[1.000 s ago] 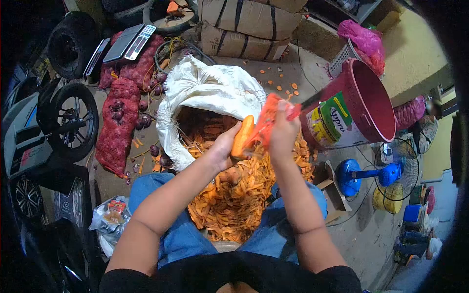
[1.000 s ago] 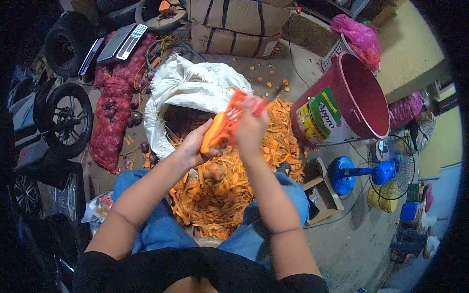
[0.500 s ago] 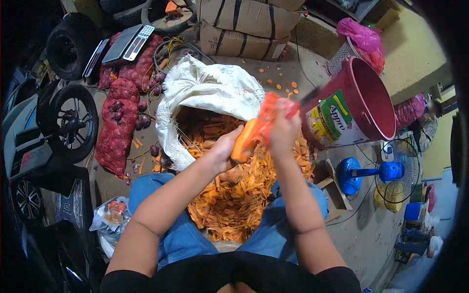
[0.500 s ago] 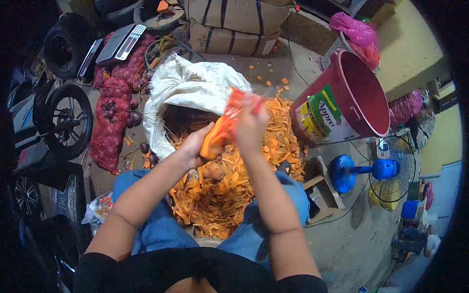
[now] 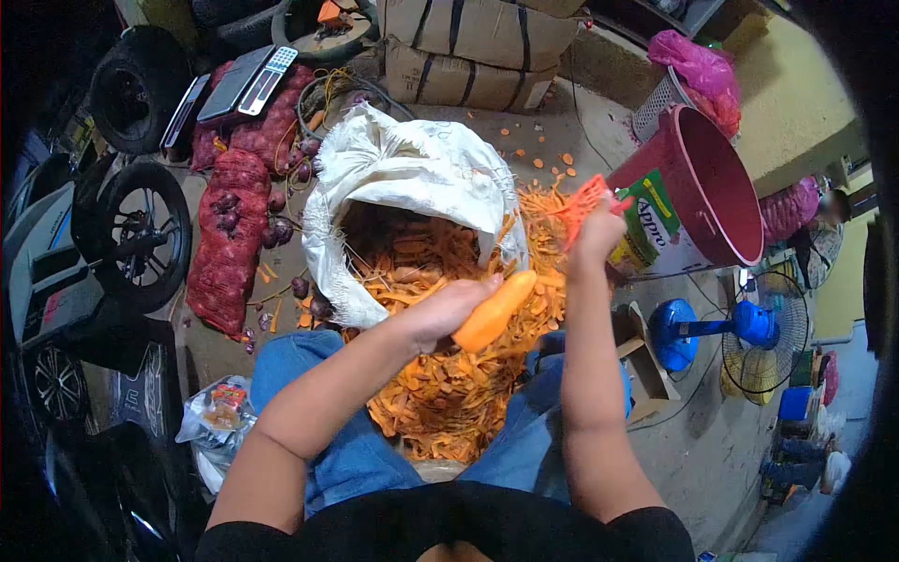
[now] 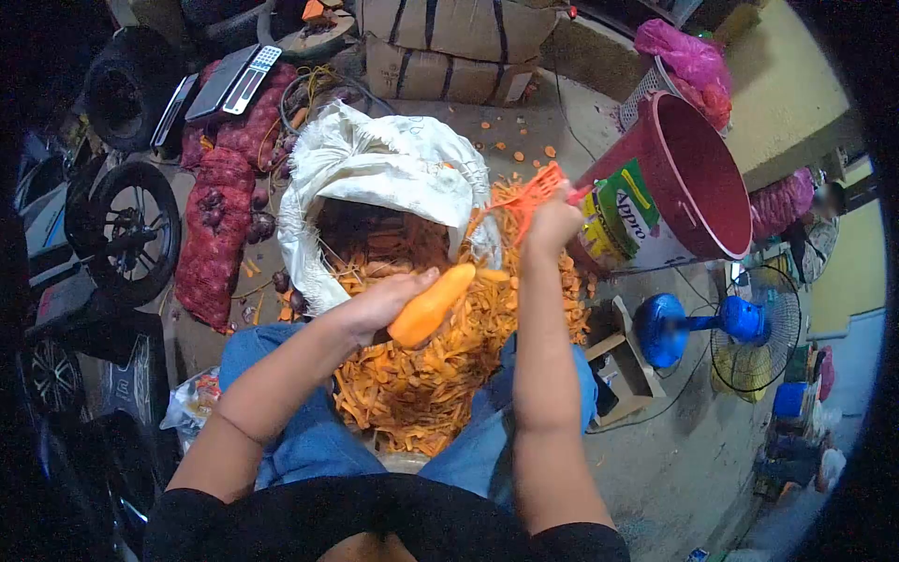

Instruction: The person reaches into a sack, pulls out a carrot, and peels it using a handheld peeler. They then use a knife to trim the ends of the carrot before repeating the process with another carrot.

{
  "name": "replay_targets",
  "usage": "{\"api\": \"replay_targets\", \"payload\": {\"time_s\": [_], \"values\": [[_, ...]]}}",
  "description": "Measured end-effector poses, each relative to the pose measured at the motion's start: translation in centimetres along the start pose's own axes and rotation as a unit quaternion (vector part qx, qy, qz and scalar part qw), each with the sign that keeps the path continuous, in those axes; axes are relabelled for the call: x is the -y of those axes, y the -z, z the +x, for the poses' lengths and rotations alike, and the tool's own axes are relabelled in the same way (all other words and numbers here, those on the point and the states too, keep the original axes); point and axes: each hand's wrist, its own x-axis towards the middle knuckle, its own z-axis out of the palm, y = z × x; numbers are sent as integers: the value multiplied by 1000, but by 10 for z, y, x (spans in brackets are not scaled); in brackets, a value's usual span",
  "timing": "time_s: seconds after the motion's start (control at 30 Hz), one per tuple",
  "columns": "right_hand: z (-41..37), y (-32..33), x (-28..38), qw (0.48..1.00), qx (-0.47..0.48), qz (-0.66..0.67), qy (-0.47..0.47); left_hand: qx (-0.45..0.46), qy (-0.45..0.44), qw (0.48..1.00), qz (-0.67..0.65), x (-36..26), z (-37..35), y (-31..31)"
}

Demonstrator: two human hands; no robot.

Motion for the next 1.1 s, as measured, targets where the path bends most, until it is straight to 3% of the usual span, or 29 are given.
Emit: {"api": "replay_targets", "payload": {"time_s": [0.07, 0.1, 0.17, 0.3, 0.33, 0.37, 0.4, 0.43, 0.47, 0.53, 0.57, 0.63, 0.73, 0.8, 0.9, 0.93, 1.07, 1.1], "values": [[-2, 8, 22, 982, 37, 156, -101, 0, -32, 998, -52, -3, 6, 8], [-9, 11, 36, 982, 38, 155, -99, 1, -66, 993, -95, -6, 9, 12], [-47, 8, 68, 963, 138, 216, -78, -9, -44, 985, -169, -12, 8, 12], [-103, 9, 82, 957, 243, 161, 0, 22, -67, 967, -244, -4, 17, 24], [-109, 11, 85, 952, 282, 119, 29, -20, -52, 977, -208, -8, 12, 19], [-104, 9, 77, 951, 283, 118, 30, -61, -37, 983, -171, -9, 9, 15], [-93, 4, 63, 962, 248, 100, 52, -5, -56, 990, -133, 3, 14, 18], [-81, 1, 55, 971, 211, 82, 72, -5, -56, 990, -132, 2, 13, 18], [-68, 1, 62, 976, 158, 150, 21, 5, -25, 993, -117, -1, 11, 17], [-30, 4, 43, 982, 64, 160, -75, 56, 6, 995, -82, -14, -2, 17], [-24, 7, 43, 982, 62, 161, -75, 56, 7, 995, -80, -14, 0, 16], [-19, 10, 46, 965, 66, 185, -174, -32, -26, 989, -139, -9, 8, 14], [-67, 7, 73, 964, 164, 210, -17, -28, -37, 981, -188, -11, 14, 19], [-95, 7, 70, 957, 249, 112, 94, -5, -57, 977, -207, -8, 23, 27], [-87, 5, 69, 966, 223, 110, 73, 22, -51, 988, -143, 0, 18, 21], [-69, 2, 63, 976, 161, 107, 101, 33, -42, 995, -86, -6, 10, 12], [-8, 15, 40, 984, 26, 115, -131, 53, -57, 990, -121, -14, -2, 11], [-9, 13, 35, 984, 26, 116, -132, 52, -57, 990, -121, -15, -1, 13]]}}
